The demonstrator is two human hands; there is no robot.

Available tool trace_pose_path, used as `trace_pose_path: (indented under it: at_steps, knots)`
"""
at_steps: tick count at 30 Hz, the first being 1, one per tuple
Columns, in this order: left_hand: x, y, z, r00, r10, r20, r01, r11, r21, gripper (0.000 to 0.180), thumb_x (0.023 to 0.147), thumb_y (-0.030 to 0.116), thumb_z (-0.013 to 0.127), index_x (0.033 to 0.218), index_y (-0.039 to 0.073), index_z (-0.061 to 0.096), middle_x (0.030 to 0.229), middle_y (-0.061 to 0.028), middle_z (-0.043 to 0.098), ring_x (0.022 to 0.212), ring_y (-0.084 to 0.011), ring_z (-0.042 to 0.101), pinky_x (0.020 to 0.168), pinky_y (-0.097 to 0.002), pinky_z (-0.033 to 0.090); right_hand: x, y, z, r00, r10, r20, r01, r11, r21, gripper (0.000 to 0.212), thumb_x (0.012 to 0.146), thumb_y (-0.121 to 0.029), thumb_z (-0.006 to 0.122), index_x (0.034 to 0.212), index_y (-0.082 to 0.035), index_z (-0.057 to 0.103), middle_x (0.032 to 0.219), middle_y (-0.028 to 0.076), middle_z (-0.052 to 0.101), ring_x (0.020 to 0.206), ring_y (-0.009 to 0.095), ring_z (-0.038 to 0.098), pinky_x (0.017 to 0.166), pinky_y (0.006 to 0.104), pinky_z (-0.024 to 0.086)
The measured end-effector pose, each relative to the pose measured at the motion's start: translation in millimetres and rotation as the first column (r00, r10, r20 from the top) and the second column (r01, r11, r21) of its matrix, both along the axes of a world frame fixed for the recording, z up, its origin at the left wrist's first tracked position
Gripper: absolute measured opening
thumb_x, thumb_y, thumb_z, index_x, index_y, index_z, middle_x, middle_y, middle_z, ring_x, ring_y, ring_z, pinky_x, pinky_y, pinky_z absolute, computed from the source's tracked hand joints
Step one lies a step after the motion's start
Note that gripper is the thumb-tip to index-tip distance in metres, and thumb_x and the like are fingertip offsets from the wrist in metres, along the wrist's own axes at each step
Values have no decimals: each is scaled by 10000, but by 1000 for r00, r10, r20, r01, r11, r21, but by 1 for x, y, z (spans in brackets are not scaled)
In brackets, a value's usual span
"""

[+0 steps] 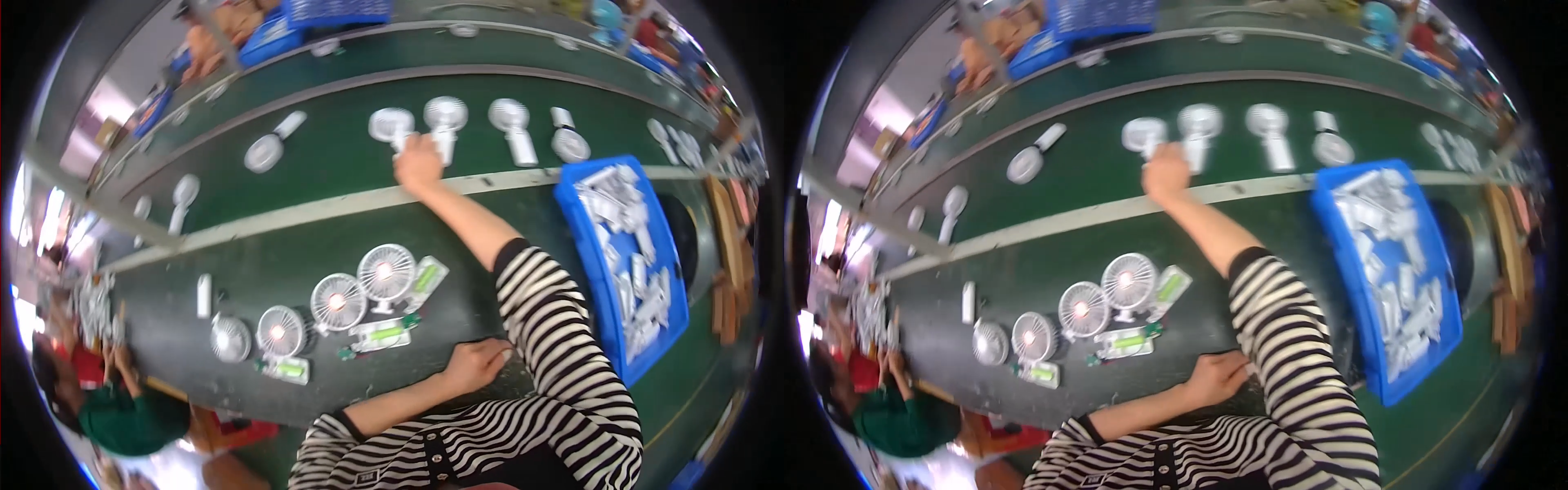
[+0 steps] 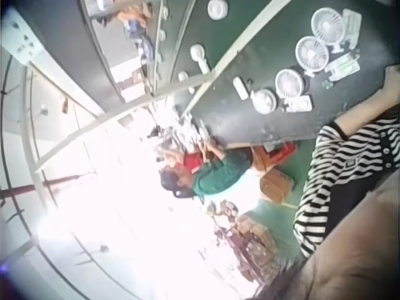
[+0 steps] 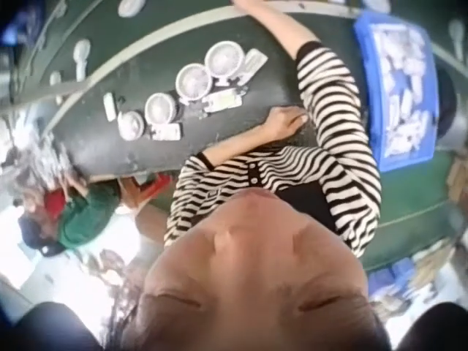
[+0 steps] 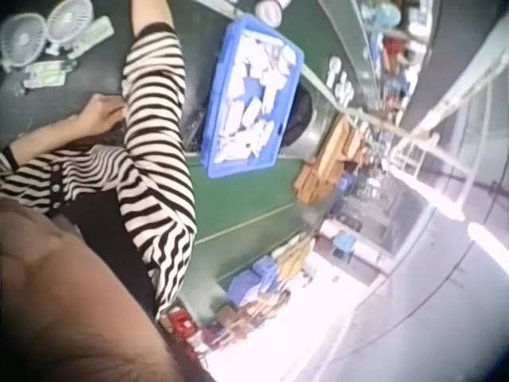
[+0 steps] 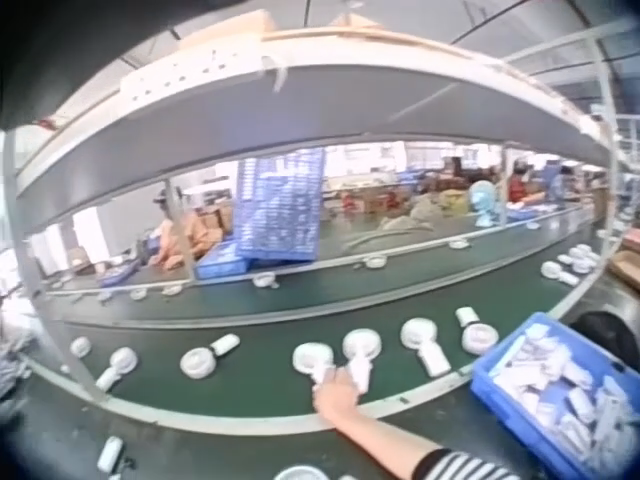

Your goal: The person assembles portable fans by connecting internal wiring and battery components, snapping plastic back covers from a tray onto the handles, and placing the assembled fans onto a conveyor track.

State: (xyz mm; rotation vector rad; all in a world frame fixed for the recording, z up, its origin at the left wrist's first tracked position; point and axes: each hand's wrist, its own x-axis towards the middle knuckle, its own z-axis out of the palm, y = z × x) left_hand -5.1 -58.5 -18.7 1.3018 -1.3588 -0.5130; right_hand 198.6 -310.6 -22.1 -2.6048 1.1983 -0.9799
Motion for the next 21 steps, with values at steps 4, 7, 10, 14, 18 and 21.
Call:
trace_pose_path:
  at_steps: [4,7,10,14,18,21]
  knots:
    - [0,3,-3,999,-48,11,47,996,82,149,747,63,582,892,31,603,730,-138,599,624,-302,587,555,-365,477,-21,20,11,995,76,-66,-84,989,-120,431,673,-238,647,1012,-15,502,936,136,485,876,300,502,687,423,441]
    - [1,1,-11,999,-6,42,4,999,42,132,746,71,580,869,31,609,725,-128,598,618,-305,584,554,-371,480,-48,43,19,980,185,-79,-193,975,-113,437,685,-210,635,1049,-8,500,953,133,489,883,317,489,721,425,419]
    - [5,2,-7,998,-5,56,-2,994,109,116,761,98,580,850,30,610,756,-137,607,649,-303,595,571,-370,486,-92,75,27,960,277,-43,-276,961,31,415,712,-192,613,1071,-10,513,1000,148,511,935,323,490,758,417,421]
    - [9,2,-10,999,-2,33,-1,996,90,125,760,101,583,854,23,610,749,-143,606,656,-314,593,587,-379,481,-149,115,35,934,357,-2,-350,918,188,422,739,-191,601,1105,-4,506,984,136,534,933,313,510,791,390,427]
    - [7,0,-4,1000,18,12,-18,998,59,132,750,85,576,855,13,609,706,-164,591,638,-339,584,575,-393,472,-165,138,43,924,377,66,-379,872,311,423,720,-208,591,1081,2,526,987,147,546,928,307,515,769,402,434]
    - [5,4,5,1000,17,13,-18,998,59,143,741,80,570,860,7,604,684,-189,575,636,-359,577,558,-406,459,-146,146,51,902,426,68,-425,851,309,521,709,-298,583,1125,3,494,1012,178,558,946,325,529,793,406,439]
